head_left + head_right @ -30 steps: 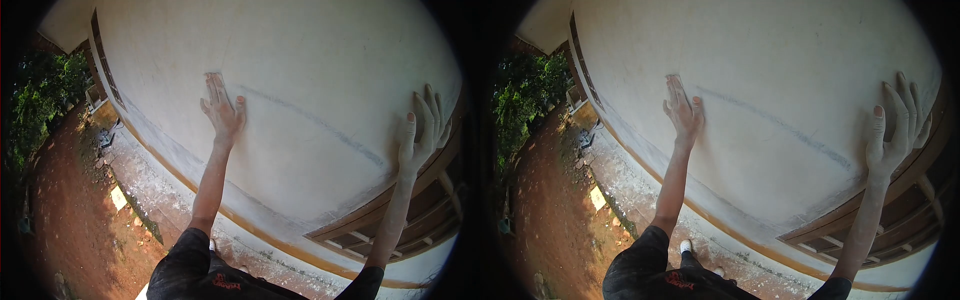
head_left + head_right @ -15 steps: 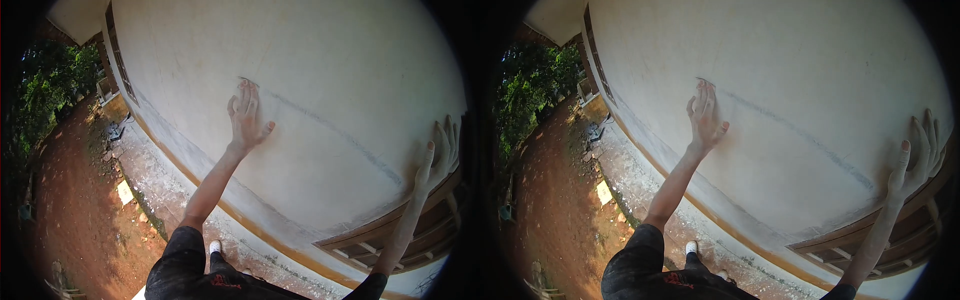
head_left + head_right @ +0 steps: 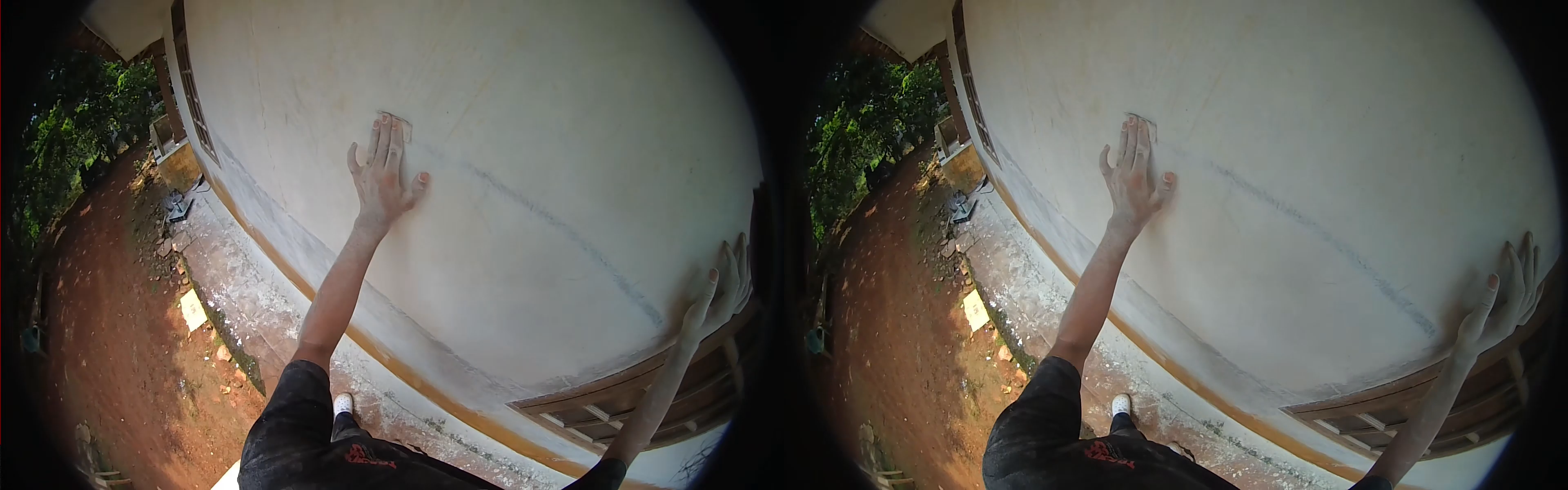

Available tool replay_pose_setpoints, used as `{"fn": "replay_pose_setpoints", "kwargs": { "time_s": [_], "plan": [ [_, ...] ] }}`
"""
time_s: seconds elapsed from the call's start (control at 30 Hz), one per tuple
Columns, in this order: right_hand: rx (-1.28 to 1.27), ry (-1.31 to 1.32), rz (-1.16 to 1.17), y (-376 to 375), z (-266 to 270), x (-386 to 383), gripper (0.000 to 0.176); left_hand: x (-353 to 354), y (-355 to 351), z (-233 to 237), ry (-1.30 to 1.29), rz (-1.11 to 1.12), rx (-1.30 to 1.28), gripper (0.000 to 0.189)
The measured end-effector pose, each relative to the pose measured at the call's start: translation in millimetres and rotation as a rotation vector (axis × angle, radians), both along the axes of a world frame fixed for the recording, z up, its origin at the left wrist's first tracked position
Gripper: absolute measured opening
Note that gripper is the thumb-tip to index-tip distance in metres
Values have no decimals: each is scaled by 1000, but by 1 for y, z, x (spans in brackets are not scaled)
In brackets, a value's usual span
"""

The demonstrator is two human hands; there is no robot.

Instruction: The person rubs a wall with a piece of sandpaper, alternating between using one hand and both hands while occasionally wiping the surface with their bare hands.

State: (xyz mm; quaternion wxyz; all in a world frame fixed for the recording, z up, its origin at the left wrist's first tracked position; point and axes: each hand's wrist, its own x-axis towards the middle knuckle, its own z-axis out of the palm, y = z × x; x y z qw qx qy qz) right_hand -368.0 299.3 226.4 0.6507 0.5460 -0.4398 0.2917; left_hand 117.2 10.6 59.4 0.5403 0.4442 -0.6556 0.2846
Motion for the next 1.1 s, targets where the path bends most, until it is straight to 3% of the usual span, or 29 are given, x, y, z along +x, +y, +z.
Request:
{"fn": "replay_pose_setpoints", "kwargs": {
  "time_s": [0.1, 0.27, 0.33, 0.4, 0.47, 0.5, 0.57, 0.63, 0.77, 0.9, 0.93, 1.03, 1.1],
  "plan": [
    [13, 9, 19, 1, 2, 1, 45, 26, -26, 20, 243, -46, 19, 87],
    [11, -49, -27, 1, -7, -9, 46, -17, 8, 7, 189, -325, -164, 87],
    [40, -39, -23, 1, -5, -13, 46, -13, 15, -6, -197, -219, 6, 88],
    [39, -9, 3, -1, -1, -8, 46, 35, -21, 3, 15, 13, 42, 90],
    [30, 3, 10, 7, 0, -2, 46, 79, -50, 16, 420, 37, 273, 90],
    [34, 2, 26, 7, -1, 2, 46, 75, -49, 9, 417, 38, 274, 90],
    [0, 0, 64, -3, 1, 5, 46, 57, -45, 9, 344, -187, 101, 91],
    [10, 4, 25, 0, -2, 2, 45, 4, 8, 0, 23, -298, 7, 94],
    [6, 21, 33, 0, 1, 6, 44, 35, -17, -1, -135, -54, 31, 94],
    [9, 25, 22, 2, 3, 8, 45, 82, -70, 33, 430, -141, 44, 94],
    [18, 46, 31, 2, 6, 5, 45, 72, -69, 25, 428, -136, 33, 94],
    [19, 50, 31, 3, 1, -9, 44, 45, -38, 6, 195, -227, -62, 94],
    [43, 69, 12, 0, 1, -6, 43, 49, -28, -8, -235, -115, -95, 88]
  ]
}}
